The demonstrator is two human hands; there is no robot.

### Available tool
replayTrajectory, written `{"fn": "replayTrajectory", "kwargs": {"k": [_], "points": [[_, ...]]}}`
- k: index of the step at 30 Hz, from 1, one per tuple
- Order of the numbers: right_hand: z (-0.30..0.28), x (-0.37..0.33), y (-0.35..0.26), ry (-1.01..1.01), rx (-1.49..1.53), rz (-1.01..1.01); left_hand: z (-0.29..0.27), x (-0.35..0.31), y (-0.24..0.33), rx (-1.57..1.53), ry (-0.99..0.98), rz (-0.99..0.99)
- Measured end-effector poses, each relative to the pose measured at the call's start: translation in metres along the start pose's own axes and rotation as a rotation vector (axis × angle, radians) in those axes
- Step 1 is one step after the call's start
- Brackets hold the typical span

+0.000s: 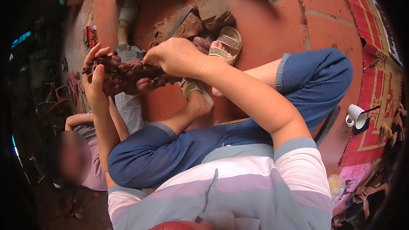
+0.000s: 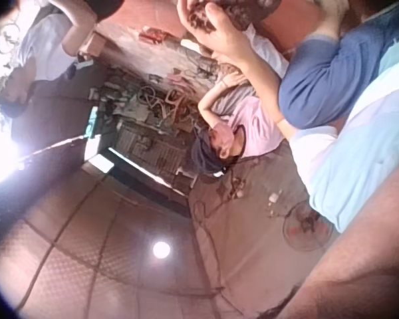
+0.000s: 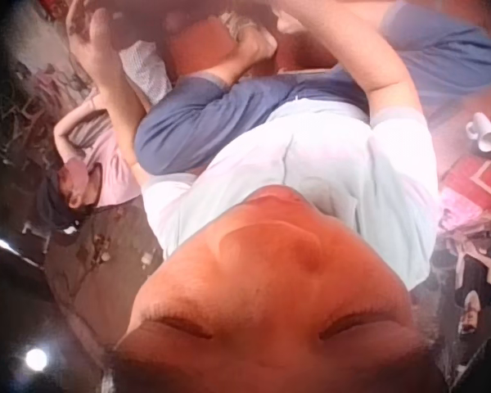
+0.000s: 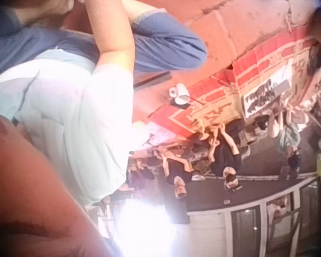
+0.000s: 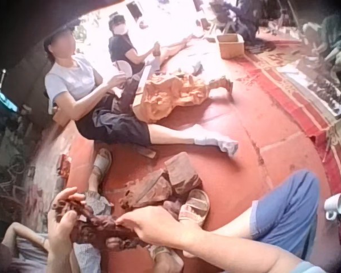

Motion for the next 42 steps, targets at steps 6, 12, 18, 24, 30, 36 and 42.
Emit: {"fn": "replayTrajectory", "kwargs": {"k": [6,12,18,24,30,36,42], "points": [[-0.018,0.0,0.021,-0.172,-0.074,0.149,-0.005,-0.005,-0.004,0.106,-0.033,0.018],[-0.013,0.004,0.028,-0.337,-0.007,0.188,-0.004,-0.003,-0.002,0.154,-0.041,0.047],[0.02,-0.035,0.032,0.049,0.297,0.097,0.001,-0.004,-0.003,0.111,-0.025,0.006],[0.016,-0.078,0.078,0.145,0.164,0.277,-0.009,-0.01,-0.006,0.039,-0.008,0.031],[0.071,-0.088,0.056,0.304,0.304,0.221,-0.011,-0.006,-0.007,0.075,-0.042,0.039],[0.029,-0.07,0.03,0.423,0.386,0.187,-0.002,-0.003,-0.005,0.004,0.004,0.021],[0.064,-0.101,0.069,0.168,-0.083,0.247,-0.011,-0.006,-0.006,0.13,-0.03,0.044]]}}
Point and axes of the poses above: each hand's wrist, its own x-axis towards the middle knuckle, its own z-axis out of the palm, y = z × x, the point moved 2 cm from there along x, towards the middle knuckle, and after that the axes turned 9 degrees about z, right-handed, at the moved point
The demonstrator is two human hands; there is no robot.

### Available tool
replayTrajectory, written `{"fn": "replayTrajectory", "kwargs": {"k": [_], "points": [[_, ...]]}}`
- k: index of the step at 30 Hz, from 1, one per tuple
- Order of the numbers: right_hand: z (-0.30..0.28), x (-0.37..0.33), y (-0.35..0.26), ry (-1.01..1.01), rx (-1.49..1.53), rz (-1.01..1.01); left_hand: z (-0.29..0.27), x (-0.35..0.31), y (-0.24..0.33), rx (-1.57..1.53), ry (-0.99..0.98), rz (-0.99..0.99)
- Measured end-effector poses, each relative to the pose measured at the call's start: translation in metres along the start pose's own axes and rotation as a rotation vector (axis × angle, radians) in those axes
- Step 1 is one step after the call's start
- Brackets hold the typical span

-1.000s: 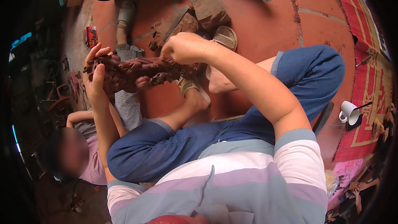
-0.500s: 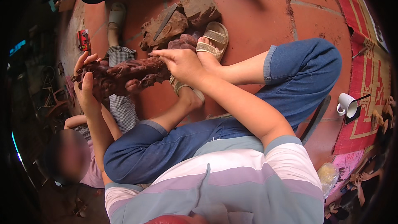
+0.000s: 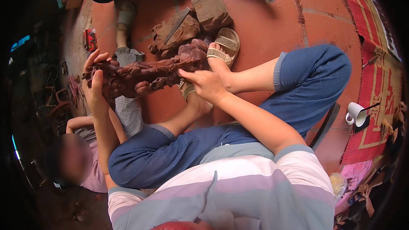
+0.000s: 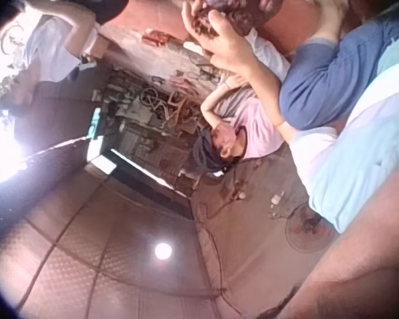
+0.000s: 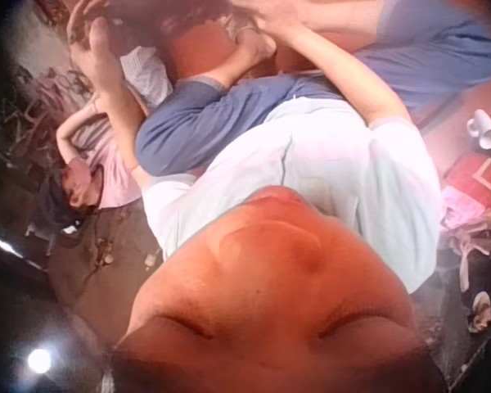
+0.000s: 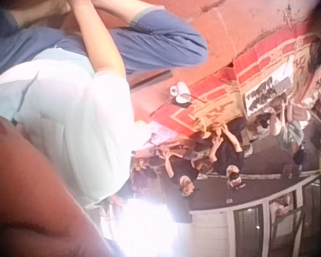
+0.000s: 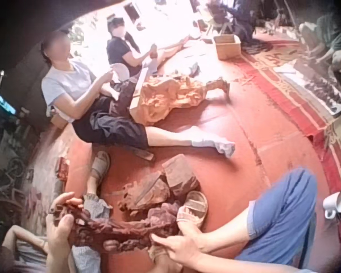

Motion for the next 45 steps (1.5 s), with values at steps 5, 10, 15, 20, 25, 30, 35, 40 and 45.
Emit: {"fn": "replayTrajectory", "kwargs": {"k": [5,10,15,20,25,30,35,40,45], "points": [[-0.014,0.021,-0.022,0.274,0.445,-0.082,0.002,0.0,-0.002,-0.038,0.019,0.003],[0.007,0.005,-0.007,0.105,0.079,-0.079,-0.011,0.006,-0.011,-0.064,-0.007,0.012],[-0.022,0.019,-0.003,0.132,0.39,0.04,-0.016,0.003,-0.015,-0.167,0.089,-0.068],[0.009,0.039,-0.028,0.184,0.198,-0.128,-0.006,0.008,-0.013,-0.118,0.02,-0.053],[0.002,0.015,0.025,-0.002,0.099,-0.025,-0.018,0.005,-0.016,-0.095,0.089,-0.065],[0.001,0.036,-0.034,0.238,0.268,-0.142,-0.011,0.005,-0.016,-0.096,0.068,-0.066],[0.0,0.022,0.025,0.024,-0.171,-0.032,-0.015,0.007,-0.016,-0.161,0.129,-0.106],[-0.012,0.047,-0.018,0.176,0.314,-0.031,-0.012,0.002,-0.017,-0.146,0.11,-0.1],[0.014,0.022,0.032,0.048,0.02,0.16,-0.019,0.007,-0.02,-0.119,0.085,-0.09]]}}
Point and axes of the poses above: each hand's wrist, its own x-axis towards the middle knuckle, its own z-axis out of the palm, y = z × x, the point moved 2 cm from there along x, towards the middle knuckle, and after that the axes turned 9 degrees about z, right-handed, at the moved point
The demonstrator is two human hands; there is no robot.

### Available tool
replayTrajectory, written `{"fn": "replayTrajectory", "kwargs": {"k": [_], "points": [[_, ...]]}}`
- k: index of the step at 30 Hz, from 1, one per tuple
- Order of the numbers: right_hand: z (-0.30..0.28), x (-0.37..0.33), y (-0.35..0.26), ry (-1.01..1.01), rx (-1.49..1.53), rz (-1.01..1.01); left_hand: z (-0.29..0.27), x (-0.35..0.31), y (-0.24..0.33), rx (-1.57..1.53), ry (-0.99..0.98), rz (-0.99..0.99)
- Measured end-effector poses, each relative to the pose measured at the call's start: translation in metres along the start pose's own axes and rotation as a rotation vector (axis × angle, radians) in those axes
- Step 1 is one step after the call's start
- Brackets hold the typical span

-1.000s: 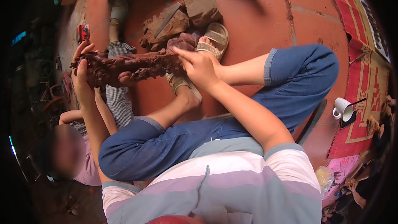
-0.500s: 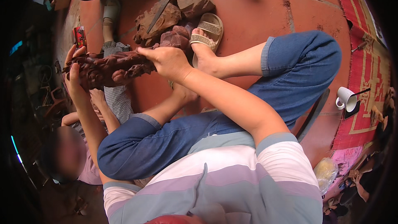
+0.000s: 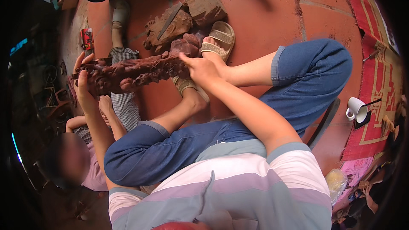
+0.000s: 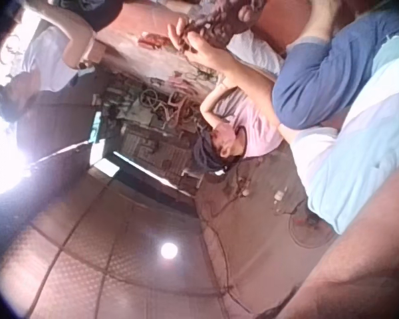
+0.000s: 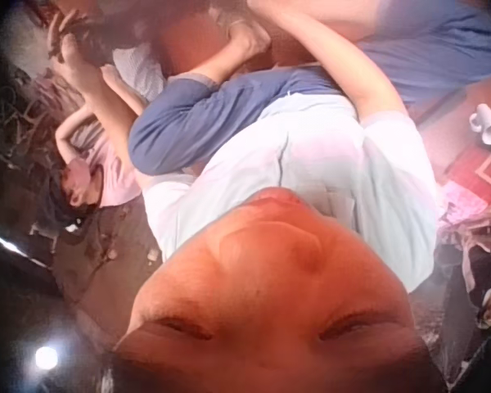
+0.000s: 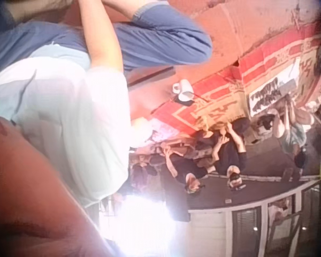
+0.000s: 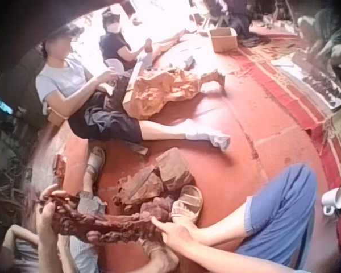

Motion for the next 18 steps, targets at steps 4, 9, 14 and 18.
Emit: {"fn": "replayTrajectory", "kwargs": {"k": [4,9,14,18], "points": [[-0.011,0.01,-0.023,-0.004,0.254,0.083,-0.006,-0.003,-0.01,-0.044,0.034,-0.015],[0.025,-0.003,-0.014,0.104,0.142,-0.081,-0.008,0.0,-0.009,-0.022,0.025,-0.021],[-0.005,0.007,-0.017,-0.168,0.253,0.303,-0.015,-0.009,-0.015,-0.069,0.06,-0.034],[0.007,0.006,-0.064,0.209,0.253,-0.237,-0.003,-0.004,-0.009,-0.027,0.037,-0.019]]}}
Point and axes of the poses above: each hand's wrist, its own x-axis towards the middle knuckle, its own z-axis out of the palm, y = z × x, the point moved 2 cm from there along x, towards the middle knuckle, and after that the axes turned 9 degrees about z, right-handed, at the moved point
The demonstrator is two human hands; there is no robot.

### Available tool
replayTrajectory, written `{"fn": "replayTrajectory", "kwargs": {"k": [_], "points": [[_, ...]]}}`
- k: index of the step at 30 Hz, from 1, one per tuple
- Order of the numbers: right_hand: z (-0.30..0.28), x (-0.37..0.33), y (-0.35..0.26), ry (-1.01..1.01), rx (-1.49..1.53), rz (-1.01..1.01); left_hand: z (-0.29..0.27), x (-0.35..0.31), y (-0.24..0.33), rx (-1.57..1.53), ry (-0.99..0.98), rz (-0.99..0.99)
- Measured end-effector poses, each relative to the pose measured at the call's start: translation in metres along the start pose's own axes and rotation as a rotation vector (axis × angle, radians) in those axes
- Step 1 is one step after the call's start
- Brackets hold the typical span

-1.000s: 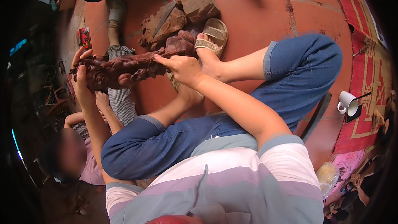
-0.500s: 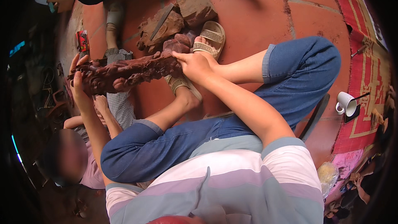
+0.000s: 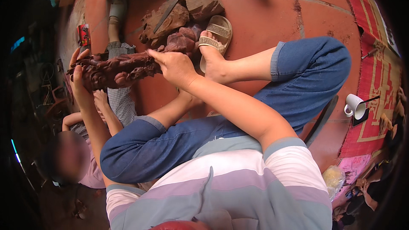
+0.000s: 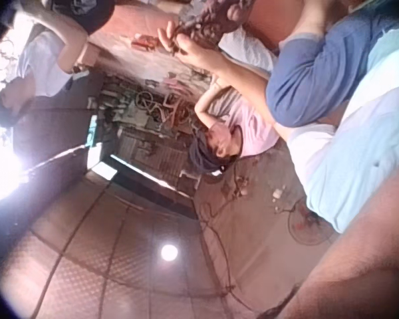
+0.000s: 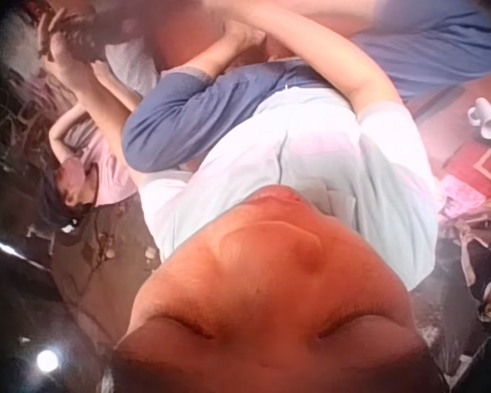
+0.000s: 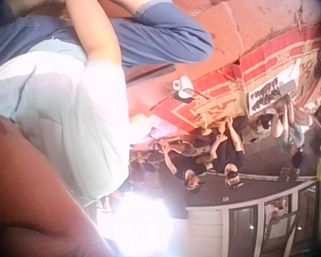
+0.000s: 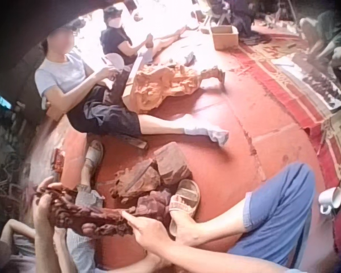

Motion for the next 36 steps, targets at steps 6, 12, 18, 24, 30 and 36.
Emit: {"fn": "replayTrajectory", "kwargs": {"k": [6,12,18,24,30,36], "points": [[-0.03,-0.009,0.068,-0.169,-0.172,0.367,-0.009,-0.001,-0.002,0.006,0.008,0.015],[0.005,-0.004,0.022,-0.138,-0.105,0.119,-0.005,-0.002,0.0,-0.009,-0.004,-0.008],[-0.036,0.018,0.055,-0.337,-0.086,0.518,-0.007,-0.002,-0.003,-0.025,0.012,0.015],[-0.016,-0.004,0.032,-0.234,-0.241,0.351,-0.007,-0.003,0.001,0.012,0.001,0.014],[-0.025,0.02,0.011,-0.316,-0.021,0.356,-0.005,-0.006,-0.005,-0.03,0.032,0.013],[-0.045,0.025,0.061,-0.425,-0.545,0.349,-0.009,-0.001,-0.002,-0.005,-0.001,0.02]]}}
Point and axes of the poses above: each hand's wrist, its own x-axis towards the middle knuckle, its own z-axis out of the palm, y = z × x, the point moved 2 cm from there along x, towards the middle knuckle, and after that the axes turned 9 degrees about z, right-handed, at the moved point
